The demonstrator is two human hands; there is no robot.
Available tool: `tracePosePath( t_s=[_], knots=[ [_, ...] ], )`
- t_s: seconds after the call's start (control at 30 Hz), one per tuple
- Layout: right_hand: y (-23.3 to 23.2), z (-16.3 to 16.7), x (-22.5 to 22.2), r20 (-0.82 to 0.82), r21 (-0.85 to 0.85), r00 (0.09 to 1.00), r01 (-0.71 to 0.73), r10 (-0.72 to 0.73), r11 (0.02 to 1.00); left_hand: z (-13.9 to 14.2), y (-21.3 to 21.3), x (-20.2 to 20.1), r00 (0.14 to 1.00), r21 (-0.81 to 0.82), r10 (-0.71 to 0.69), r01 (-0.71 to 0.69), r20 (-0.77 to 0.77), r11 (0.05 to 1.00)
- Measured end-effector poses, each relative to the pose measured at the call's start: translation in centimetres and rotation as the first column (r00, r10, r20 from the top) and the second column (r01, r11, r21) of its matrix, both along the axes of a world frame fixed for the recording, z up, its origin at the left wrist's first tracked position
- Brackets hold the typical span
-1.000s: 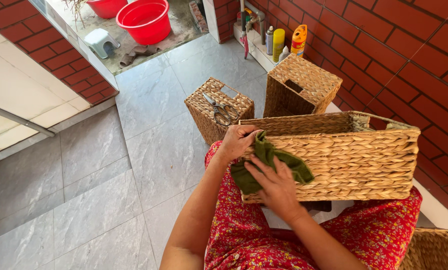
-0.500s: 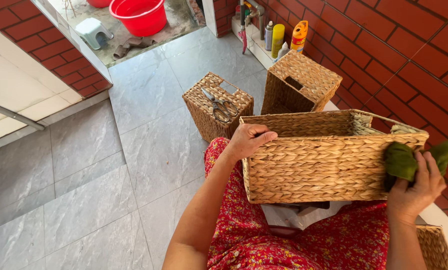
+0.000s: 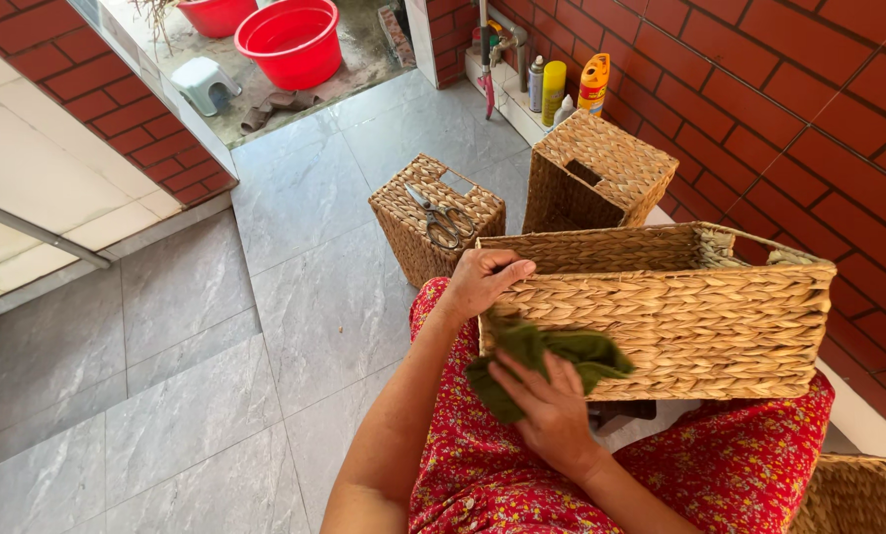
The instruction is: The person sits on a tiled floor and wipes woven water-hyacinth storage baskets with a green cloth, cleaning the inside of one basket and then the outer sides of another while turning it on their lap. They briefly use scissors on a basket before resuming wiping.
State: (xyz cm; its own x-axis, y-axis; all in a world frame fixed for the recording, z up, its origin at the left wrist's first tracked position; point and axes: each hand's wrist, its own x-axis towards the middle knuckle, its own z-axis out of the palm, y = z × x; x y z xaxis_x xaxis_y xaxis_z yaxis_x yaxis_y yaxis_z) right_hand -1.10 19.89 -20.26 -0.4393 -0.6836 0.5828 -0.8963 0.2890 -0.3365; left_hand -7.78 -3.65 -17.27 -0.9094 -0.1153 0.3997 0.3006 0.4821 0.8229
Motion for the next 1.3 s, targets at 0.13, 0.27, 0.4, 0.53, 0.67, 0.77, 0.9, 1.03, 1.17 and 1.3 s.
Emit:
tracePosePath(
  t_s=[0.13, 0.27, 0.4, 0.53, 0.67, 0.77, 0.9, 1.03, 1.17, 1.3],
  knots=[
    [0.9, -0.1, -0.8, -0.053, 0.069, 0.997, -0.045, 0.049, 0.997, -0.3, 0.3, 0.2, 1.0, 0.027, -0.002, 0.002, 0.027, 1.0],
    [5.4, -2.8, -3.7, -0.122, -0.014, 0.992, 0.031, -0.033, 0.999, -0.2, 0.4, 0.2, 0.998, 0.034, -0.011, 0.009, 0.058, 0.999],
    [13.6, -5.4, -7.4, -0.101, 0.15, 0.933, 0.358, -0.346, 0.922, -0.2, 0.4, 0.1, 0.998, 0.041, -0.013, 0.01, 0.067, 0.999],
    [21.2, -6.1, -11.3, -0.039, -0.024, 0.779, 0.625, -0.626, 0.78, -0.2, 0.7, -0.2, 0.999, 0.059, -0.023, 0.02, 0.047, 0.998],
    [20.8, -7.2, -11.2, 0.033, -0.12, 0.746, 0.664, -0.666, 0.738, -0.1, 0.8, -0.2, 0.999, 0.048, -0.017, 0.015, 0.045, 0.999],
    [16.3, -7.3, -8.7, 0.042, -0.065, 0.759, 0.651, -0.649, 0.756, 0.1, 0.7, 0.0, 0.997, 0.049, 0.015, -0.019, 0.076, 0.999],
    [9.0, -5.1, -4.1, 0.127, -0.221, 0.924, 0.38, -0.36, 0.898, 0.2, 0.5, 0.0, 0.999, 0.043, 0.013, -0.014, 0.035, 0.999],
    [2.7, -1.9, 0.3, 0.046, 0.034, 0.999, 0.005, -0.007, 0.999, 0.0, 0.3, 0.3, 0.999, 0.01, 0.02, -0.021, 0.044, 1.0],
    [0.8, -0.8, -0.2, 0.048, 0.067, 0.976, -0.214, 0.211, 0.975, -0.1, 0.1, 0.5, 0.998, 0.046, 0.023, -0.026, 0.064, 0.999],
    [3.7, -2.7, -2.7, -0.031, 0.087, 0.995, -0.09, 0.093, 0.992, 0.0, 0.2, 0.3, 0.997, 0.03, 0.002, -0.004, 0.077, 1.0]
  ],
)
